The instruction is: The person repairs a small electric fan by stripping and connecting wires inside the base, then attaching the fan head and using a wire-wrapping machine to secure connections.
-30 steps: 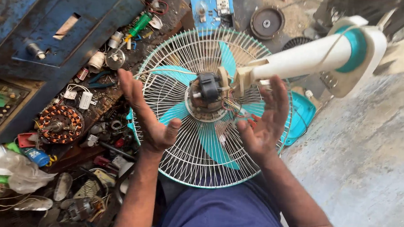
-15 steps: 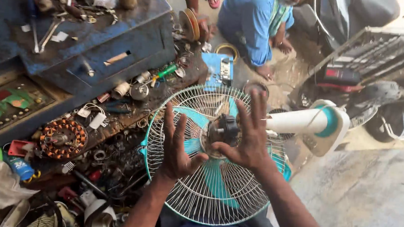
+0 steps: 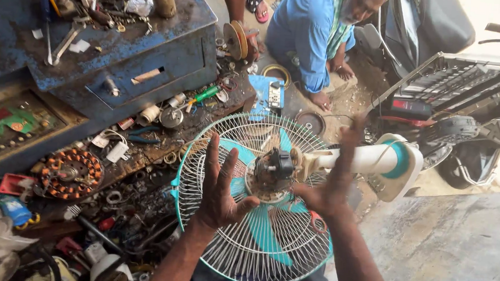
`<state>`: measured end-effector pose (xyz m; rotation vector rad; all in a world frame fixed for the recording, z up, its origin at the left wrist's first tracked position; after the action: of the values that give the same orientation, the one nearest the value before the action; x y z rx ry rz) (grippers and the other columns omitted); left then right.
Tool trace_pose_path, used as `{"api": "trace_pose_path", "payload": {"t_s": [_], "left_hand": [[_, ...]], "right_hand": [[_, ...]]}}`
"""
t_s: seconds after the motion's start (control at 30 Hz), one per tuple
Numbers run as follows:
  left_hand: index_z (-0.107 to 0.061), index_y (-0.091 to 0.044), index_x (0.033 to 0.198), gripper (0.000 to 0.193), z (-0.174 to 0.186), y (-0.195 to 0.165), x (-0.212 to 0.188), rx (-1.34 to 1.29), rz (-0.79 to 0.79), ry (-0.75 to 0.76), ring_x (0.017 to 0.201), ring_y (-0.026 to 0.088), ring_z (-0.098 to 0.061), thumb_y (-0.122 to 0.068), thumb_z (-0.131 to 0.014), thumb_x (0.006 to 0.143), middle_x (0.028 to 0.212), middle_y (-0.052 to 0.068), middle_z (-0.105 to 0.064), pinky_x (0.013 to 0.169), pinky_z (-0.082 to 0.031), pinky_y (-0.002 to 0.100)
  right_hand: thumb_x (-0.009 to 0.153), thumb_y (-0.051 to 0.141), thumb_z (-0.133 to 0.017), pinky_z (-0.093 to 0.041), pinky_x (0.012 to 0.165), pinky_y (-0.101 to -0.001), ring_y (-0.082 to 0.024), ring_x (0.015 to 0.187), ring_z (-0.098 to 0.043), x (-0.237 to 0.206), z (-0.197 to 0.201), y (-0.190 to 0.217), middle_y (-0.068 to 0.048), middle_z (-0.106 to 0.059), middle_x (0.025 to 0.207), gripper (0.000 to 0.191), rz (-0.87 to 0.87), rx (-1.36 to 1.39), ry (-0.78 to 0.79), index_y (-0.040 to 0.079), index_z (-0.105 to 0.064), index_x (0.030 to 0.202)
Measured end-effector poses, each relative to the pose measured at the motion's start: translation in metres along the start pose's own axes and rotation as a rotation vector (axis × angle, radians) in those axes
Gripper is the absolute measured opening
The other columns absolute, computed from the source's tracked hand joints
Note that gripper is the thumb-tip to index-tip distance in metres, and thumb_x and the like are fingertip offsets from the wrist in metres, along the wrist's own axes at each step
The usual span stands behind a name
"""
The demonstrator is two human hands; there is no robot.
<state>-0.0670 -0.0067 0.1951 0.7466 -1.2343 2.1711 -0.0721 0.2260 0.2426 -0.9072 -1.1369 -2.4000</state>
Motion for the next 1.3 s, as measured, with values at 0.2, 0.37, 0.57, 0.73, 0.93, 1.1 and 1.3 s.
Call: {"api": "trace_pose_path", "payload": {"t_s": [0.2,0.37,0.57,0.73,0.93,1.1,1.3], "left_hand": [[-0.019,-0.022,0.168,0.091,-0.005,0.004,-0.002,0.017,0.008,-0.001,0.163,0.044,-0.016,-0.078,-0.038,0.099,0.173,0.025,-0.008,0.135,-0.025,0.064],[-0.019,-0.023,0.168,0.091,-0.012,0.006,-0.004,0.01,0.033,0.018,0.164,0.044,-0.018,-0.079,-0.037,0.099,0.173,0.027,-0.007,0.135,-0.027,0.062],[-0.02,-0.022,0.168,0.092,-0.023,0.002,0.0,0.001,0.029,0.06,0.164,0.045,-0.019,-0.079,-0.037,0.098,0.173,0.027,-0.008,0.135,-0.027,0.062],[-0.023,-0.02,0.167,0.092,-0.025,0.0,0.002,-0.005,0.042,0.071,0.164,0.045,-0.018,-0.079,-0.039,0.099,0.173,0.027,-0.009,0.135,-0.028,0.061],[-0.021,-0.019,0.167,0.092,-0.032,0.001,0.001,-0.002,0.025,0.09,0.164,0.044,-0.018,-0.079,-0.038,0.099,0.173,0.027,-0.009,0.135,-0.029,0.062],[-0.02,-0.02,0.167,0.092,-0.035,0.001,-0.001,0.03,0.007,0.088,0.163,0.044,-0.02,-0.079,-0.037,0.098,0.172,0.027,-0.01,0.134,-0.029,0.062],[-0.02,-0.02,0.167,0.091,-0.034,-0.002,0.005,0.039,-0.011,0.09,0.162,0.044,-0.021,-0.078,-0.037,0.099,0.172,0.028,-0.011,0.134,-0.03,0.062]], "right_hand": [[0.104,0.072,-0.058,-0.019,0.135,-0.0484,-0.026,0.165,-0.008,0.005,0.036,-0.055,-0.007,-0.002,0.178,0.104,-0.164,0.116,-0.283,0.013,-0.005,0.171],[0.098,0.076,-0.048,-0.025,0.134,-0.0597,-0.035,0.17,-0.011,-0.029,-0.022,-0.049,-0.015,-0.005,0.181,0.106,-0.274,0.112,-0.025,0.013,-0.005,0.171],[0.094,0.083,-0.051,-0.022,0.132,-0.0637,-0.039,0.168,-0.011,-0.019,-0.024,-0.068,-0.019,-0.005,0.179,0.11,-0.417,0.531,-0.08,0.017,-0.007,0.17],[0.089,0.088,-0.043,-0.026,0.125,-0.067,-0.04,0.155,-0.031,-0.014,-0.016,-0.089,-0.021,-0.024,0.17,0.107,-0.644,1.402,-0.039,0.02,-0.021,0.168],[0.096,0.082,-0.031,-0.022,0.129,-0.0559,-0.03,0.159,-0.029,-0.035,-0.031,-0.099,-0.013,-0.033,0.168,0.099,-0.54,0.942,0.102,0.01,-0.024,0.164],[0.101,0.08,-0.017,-0.035,0.125,-0.0471,-0.033,0.142,-0.055,-0.055,-0.037,-0.09,-0.019,-0.065,0.141,0.1,-0.437,0.567,0.25,-0.001,-0.056,0.146],[0.103,0.079,-0.021,-0.037,0.122,-0.0475,-0.035,0.14,-0.056,-0.037,-0.031,-0.074,-0.02,-0.065,0.141,0.097,-0.443,0.524,0.244,-0.002,-0.057,0.143]]}}
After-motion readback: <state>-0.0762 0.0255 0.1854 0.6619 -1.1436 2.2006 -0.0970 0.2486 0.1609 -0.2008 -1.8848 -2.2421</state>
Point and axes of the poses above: each hand's wrist, its own x-axis towards the middle knuckle, its own z-axis out of the back of the hand, y = z × x, the point moved 9 cm from there along x, towards the middle knuckle
